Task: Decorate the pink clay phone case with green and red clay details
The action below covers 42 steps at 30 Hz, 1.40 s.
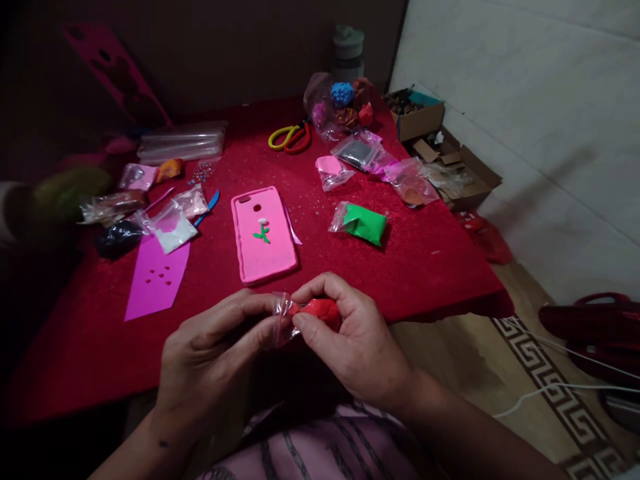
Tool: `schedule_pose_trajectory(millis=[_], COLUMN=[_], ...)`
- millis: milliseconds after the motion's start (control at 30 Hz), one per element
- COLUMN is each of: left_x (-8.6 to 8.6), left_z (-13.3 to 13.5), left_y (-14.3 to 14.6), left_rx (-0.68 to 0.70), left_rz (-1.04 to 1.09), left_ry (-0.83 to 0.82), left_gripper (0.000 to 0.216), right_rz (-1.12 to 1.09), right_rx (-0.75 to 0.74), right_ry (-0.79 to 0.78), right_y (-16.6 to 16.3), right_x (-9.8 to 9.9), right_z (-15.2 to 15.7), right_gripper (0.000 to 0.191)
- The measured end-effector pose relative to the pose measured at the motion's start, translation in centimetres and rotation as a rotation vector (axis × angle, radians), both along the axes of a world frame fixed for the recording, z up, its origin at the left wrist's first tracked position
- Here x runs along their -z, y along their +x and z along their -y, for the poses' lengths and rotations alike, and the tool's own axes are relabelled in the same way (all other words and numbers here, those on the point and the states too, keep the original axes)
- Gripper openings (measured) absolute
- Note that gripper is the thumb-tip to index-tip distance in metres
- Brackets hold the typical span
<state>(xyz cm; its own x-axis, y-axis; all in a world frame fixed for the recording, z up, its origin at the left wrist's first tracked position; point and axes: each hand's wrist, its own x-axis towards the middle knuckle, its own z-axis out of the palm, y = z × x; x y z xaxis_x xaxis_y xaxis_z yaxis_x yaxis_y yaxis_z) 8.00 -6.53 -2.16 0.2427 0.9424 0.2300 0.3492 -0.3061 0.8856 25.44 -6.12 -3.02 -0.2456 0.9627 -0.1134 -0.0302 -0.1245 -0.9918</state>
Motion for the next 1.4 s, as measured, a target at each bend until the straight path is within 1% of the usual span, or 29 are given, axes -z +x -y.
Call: schedule_pose_trajectory(millis=[167,267,400,500,600,700,900,1067,1200,1400], left_x=[0.0,-0.01,0.06,0.07,-0.06,-0.23,-0.4,-0.26,-0.12,-0.14], left_z=[-0.28,-0.25,-0.23,-0.25,-0.26,-0.27,-0.54,-0.67,-0.5,-0.17], left_y=[0.16,0.29,0.58,0.71,0.62,0.41,0.01,-0.22,-0.26,-0.25], left_rx=[0.002,0.012,0.001,-0.017,-0.011,0.011,0.095,0.097,0.127,0.096], left_rz=[-0.032,-0.103,-0.197,-0.243,-0.311,-0.353,-0.349,-0.353,-0.37,-0.402], left_ry=[0.063,0.104,0.181,0.232,0.288,0.336,0.293,0.336,0.376,0.386], left_gripper=[0.011,0.007,0.006,0.006,0.006,0.005,0.009,0.006,0.009,0.007], right_rz=[-0.029,-0.06,-0.116,-0.093,-0.091,-0.153,-0.134,-0.192,-0.254,-0.248], right_rx=[-0.012,-0.033,-0.093,-0.059,-0.003,-0.018,0.026,0.036,0.018,0.057], right_ry=[0.028,0.07,0.073,0.077,0.039,-0.022,-0.048,-0.118,-0.169,-0.136], right_y=[-0.03,0.05,0.19,0.17,0.08,0.07,0.11,-0.06,-0.18,-0.33], right_x=[0.03,-0.05,-0.07,-0.02,0.08,0.22,0.41,0.28,0.12,0.26], right_z=[-0.06,-0.16,-0.33,-0.37,-0.37,-0.44,-0.62,-0.69,-0.8,-0.83], right_gripper=[0.006,0.003,0.002,0.001,0.003,0.005,0.009,0.012,0.011,0.009])
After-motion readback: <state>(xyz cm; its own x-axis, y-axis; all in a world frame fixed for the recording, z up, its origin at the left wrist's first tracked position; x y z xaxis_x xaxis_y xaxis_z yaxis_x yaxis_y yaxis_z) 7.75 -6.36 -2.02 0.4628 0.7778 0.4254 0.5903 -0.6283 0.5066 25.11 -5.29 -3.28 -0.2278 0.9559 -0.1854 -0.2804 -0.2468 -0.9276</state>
